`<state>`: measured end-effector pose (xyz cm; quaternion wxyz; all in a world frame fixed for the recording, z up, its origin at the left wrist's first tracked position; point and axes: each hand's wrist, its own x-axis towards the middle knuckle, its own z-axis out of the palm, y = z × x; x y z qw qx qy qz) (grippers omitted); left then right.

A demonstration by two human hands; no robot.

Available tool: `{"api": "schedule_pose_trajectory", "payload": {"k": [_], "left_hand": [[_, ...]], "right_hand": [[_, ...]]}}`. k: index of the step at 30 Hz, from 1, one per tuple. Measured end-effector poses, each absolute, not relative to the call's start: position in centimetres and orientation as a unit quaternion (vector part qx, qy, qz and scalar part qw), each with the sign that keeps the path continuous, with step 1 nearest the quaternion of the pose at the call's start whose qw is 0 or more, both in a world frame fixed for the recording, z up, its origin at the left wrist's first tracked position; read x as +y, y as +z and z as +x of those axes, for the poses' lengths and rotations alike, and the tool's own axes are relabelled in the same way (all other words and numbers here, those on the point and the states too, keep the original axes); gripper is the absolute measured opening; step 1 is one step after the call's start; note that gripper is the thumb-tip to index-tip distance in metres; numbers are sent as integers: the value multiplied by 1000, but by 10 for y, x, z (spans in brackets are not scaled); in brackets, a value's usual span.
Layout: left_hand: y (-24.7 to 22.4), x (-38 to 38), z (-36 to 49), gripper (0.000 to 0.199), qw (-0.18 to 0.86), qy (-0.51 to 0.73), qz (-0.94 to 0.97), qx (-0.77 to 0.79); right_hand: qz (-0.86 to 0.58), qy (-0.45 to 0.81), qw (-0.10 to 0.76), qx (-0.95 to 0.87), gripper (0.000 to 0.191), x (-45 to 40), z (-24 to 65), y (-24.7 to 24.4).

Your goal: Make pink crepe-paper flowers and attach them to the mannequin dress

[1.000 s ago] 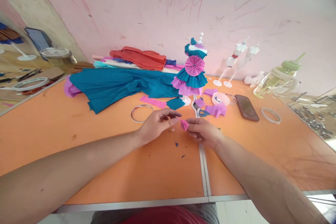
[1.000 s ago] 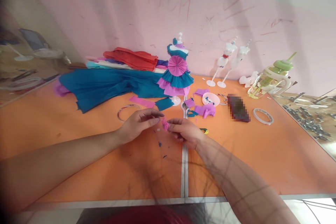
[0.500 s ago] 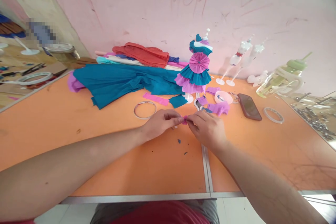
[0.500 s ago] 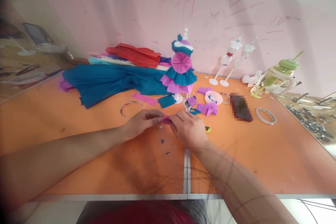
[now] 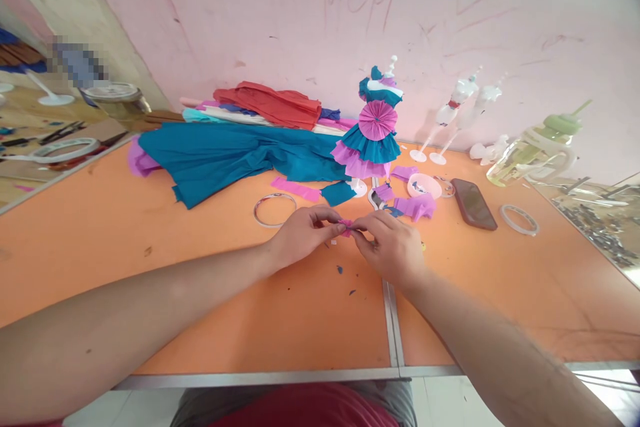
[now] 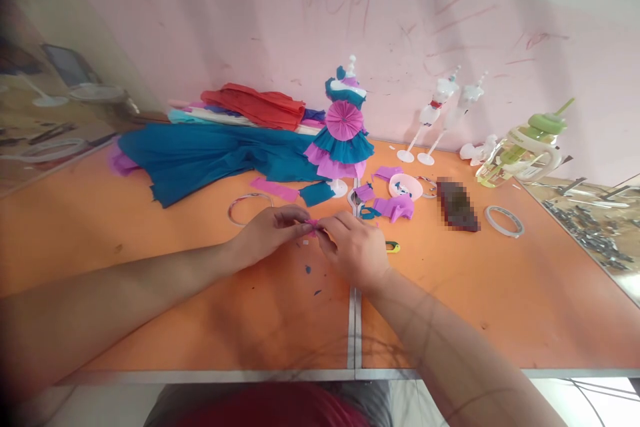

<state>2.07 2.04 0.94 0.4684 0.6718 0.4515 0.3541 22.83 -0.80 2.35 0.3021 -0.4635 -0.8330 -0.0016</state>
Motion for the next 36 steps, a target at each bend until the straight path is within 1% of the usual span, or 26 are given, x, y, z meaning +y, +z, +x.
{"api": "schedule_pose_trajectory", "payload": {"k": [1,4,6,8,10,16,20,24,28,30,33,36], "left_hand": [[9,21,20,32,461,352,673,460],[9,22,20,33,445,351,681,464],[8,23,20,33,438,358,688,454],[7,24,20,33,436,361,694,444],[6,24,20,33,439,362,694,442],[6,21,22,32,443,363,691,442],[8,20,22,33,449,352,694,439],[7,20,22,31,432,353,702,443],[6,20,22,33,460,348,687,443],[6,20,22,33,453,345,689,448],[5,20,22,30,441,344,697,449],[4,20,22,33,477,346,677,442]], "right_hand": [[-481,33,320,-815,22,-8,228,26],[-520,161,358,-758,31,-6,227,32],[-526,261,345,-732,31,-3,227,34],[-529,334,320,-711,30,-1,227,33],[-538,364,318,-691,29,1,227,31],[-546,398,341,-653,27,4,227,24],[-539,379,355,-663,24,2,225,26],[-527,352,361,-684,20,0,223,30],[-512,354,357,-697,26,-1,225,32],[-513,312,359,-715,23,-1,226,30],[-493,219,368,-757,10,-2,226,25],[-452,133,380,-796,10,-3,226,22]]}}
